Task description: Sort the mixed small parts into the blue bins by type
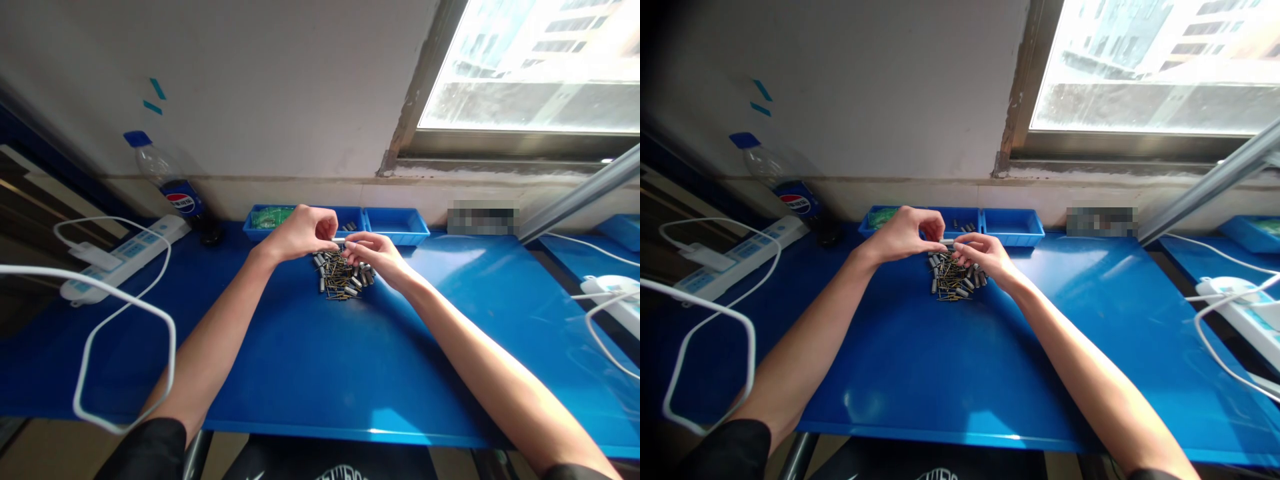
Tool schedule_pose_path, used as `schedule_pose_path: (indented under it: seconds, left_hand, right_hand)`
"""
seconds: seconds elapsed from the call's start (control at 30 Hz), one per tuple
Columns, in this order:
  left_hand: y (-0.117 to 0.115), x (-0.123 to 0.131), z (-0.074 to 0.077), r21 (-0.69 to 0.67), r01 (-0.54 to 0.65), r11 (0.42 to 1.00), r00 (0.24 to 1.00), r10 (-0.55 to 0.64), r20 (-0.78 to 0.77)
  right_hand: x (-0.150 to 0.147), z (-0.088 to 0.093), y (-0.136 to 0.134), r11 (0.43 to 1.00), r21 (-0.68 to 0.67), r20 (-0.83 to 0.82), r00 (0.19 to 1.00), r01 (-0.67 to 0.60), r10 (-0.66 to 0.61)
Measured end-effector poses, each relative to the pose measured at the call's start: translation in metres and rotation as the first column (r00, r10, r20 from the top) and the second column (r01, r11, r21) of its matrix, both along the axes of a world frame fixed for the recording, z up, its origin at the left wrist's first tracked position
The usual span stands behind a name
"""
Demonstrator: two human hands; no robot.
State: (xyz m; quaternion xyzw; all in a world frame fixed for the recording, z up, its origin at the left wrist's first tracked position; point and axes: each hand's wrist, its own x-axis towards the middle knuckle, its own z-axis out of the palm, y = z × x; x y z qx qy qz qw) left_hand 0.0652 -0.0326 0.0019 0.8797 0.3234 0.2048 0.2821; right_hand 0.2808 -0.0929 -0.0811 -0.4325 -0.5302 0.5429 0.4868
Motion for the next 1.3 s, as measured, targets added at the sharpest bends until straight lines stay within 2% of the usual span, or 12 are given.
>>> schedule_pose_path:
  seconds: [0.3, 0.6, 0.73, 0.83, 0.93, 1.1, 1.3]
  left_hand:
    - [-0.001, 0.003, -0.005, -0.024, 0.028, 0.999, 0.998, -0.027, 0.048]
    - [-0.003, 0.005, -0.008, -0.145, 0.081, 0.986, 0.996, -0.076, 0.044]
    - [0.003, 0.002, -0.014, -0.087, 0.036, 0.996, 0.991, -0.046, -0.126]
    - [0.011, -0.002, -0.023, -0.004, -0.009, 1.0, 0.954, 0.008, -0.298]
    - [0.018, -0.005, -0.032, 0.019, -0.023, 1.0, 0.91, 0.029, -0.413]
    - [0.022, -0.006, -0.04, 0.046, -0.031, 0.998, 0.885, 0.048, -0.464]
    - [0.019, -0.004, -0.037, 0.052, -0.055, 0.997, 0.865, 0.073, -0.497]
  right_hand:
    - [0.001, 0.0, 0.0, 1.0, -0.005, -0.061, 0.998, 0.008, -0.009]
    - [0.001, 0.002, -0.002, 0.999, -0.008, -0.046, 0.998, -0.032, 0.032]
    - [0.002, -0.002, 0.001, 0.998, 0.029, -0.013, 0.998, 0.06, -0.059]
    - [0.003, -0.004, 0.003, 0.992, 0.051, -0.035, 0.993, 0.116, -0.114]
    - [0.005, -0.004, 0.004, 0.991, 0.059, -0.06, 0.991, 0.12, -0.116]
    - [0.006, -0.006, 0.005, 0.993, 0.053, -0.065, 0.993, 0.103, -0.099]
    - [0.005, -0.006, 0.004, 0.995, 0.027, -0.062, 0.994, 0.093, -0.091]
